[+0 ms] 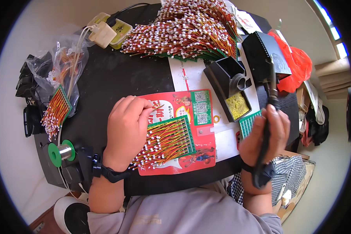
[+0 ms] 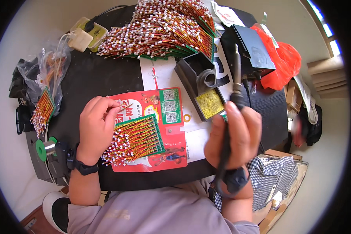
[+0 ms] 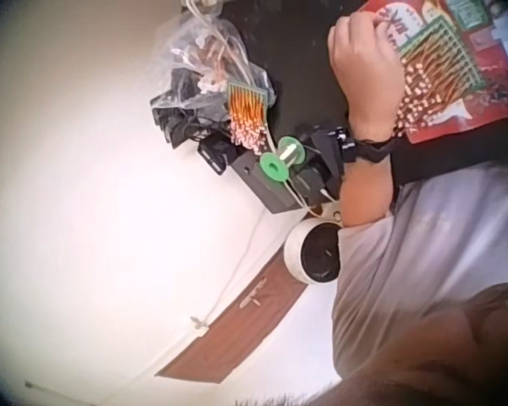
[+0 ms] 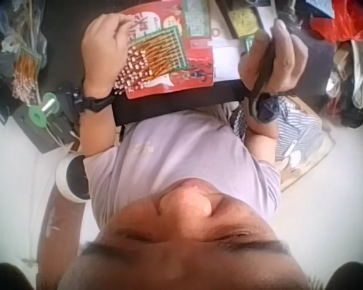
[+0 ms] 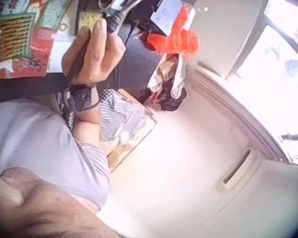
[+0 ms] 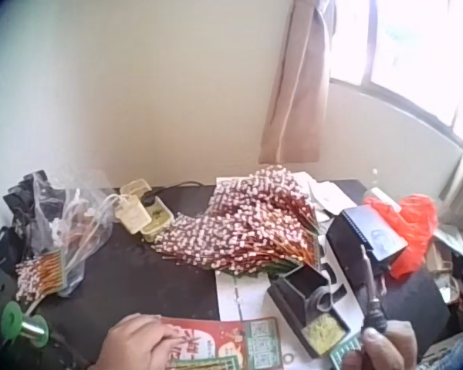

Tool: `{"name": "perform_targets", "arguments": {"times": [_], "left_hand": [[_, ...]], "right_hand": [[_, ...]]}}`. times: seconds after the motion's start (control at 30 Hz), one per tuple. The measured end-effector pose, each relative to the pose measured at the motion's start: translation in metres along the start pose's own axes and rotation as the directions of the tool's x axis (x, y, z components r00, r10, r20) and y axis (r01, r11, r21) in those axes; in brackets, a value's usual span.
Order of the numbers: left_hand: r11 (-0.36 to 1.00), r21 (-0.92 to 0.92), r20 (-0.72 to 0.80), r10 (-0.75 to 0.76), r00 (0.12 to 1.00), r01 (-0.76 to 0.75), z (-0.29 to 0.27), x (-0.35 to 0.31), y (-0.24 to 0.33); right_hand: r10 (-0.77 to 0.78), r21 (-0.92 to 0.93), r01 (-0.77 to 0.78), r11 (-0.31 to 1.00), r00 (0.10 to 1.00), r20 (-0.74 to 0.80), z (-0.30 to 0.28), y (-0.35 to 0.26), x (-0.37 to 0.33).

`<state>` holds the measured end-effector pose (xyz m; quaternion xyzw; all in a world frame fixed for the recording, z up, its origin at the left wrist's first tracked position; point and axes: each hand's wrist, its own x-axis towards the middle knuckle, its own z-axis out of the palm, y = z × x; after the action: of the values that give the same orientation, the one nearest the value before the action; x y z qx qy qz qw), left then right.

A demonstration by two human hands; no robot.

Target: Soldering multiple colored wires onto a green printed circuit board at a workstation.

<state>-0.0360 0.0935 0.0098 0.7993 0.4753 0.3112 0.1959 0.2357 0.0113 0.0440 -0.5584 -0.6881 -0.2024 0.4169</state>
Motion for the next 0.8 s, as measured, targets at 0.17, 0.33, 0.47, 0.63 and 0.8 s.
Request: {"name": "perform_targets", "arguments": {"times": [0.17,0.33,0.47,0.63,0.8], "left_hand": [[0.998,-0.063,0.017,-0.020,1.000,0.021,-0.006,-0.001,0.004],[0.940,-0.294,0.026,-0.176,0.984,0.176,-0.013,-0.009,0.016],[0.734,-0.592,0.124,-0.324,0.938,0.332,-0.018,-0.019,0.026],[0.406,-0.802,0.291,-0.375,0.880,0.439,-0.027,-0.030,0.040],[0.353,-0.803,0.345,-0.381,0.858,0.480,-0.021,-0.033,0.045]], "right_hand": [[0.061,0.089,-0.072,0.993,0.991,0.117,0.027,-0.002,-0.014],[0.005,0.049,-0.009,0.999,0.996,0.089,0.028,-0.005,-0.008],[-0.025,0.112,0.018,0.994,0.998,0.065,0.014,-0.009,-0.008],[0.000,0.190,-0.022,0.982,0.994,0.113,0.000,-0.025,-0.015],[-0.026,0.272,-0.013,0.962,0.990,0.142,-0.008,-0.032,-0.023]]}}
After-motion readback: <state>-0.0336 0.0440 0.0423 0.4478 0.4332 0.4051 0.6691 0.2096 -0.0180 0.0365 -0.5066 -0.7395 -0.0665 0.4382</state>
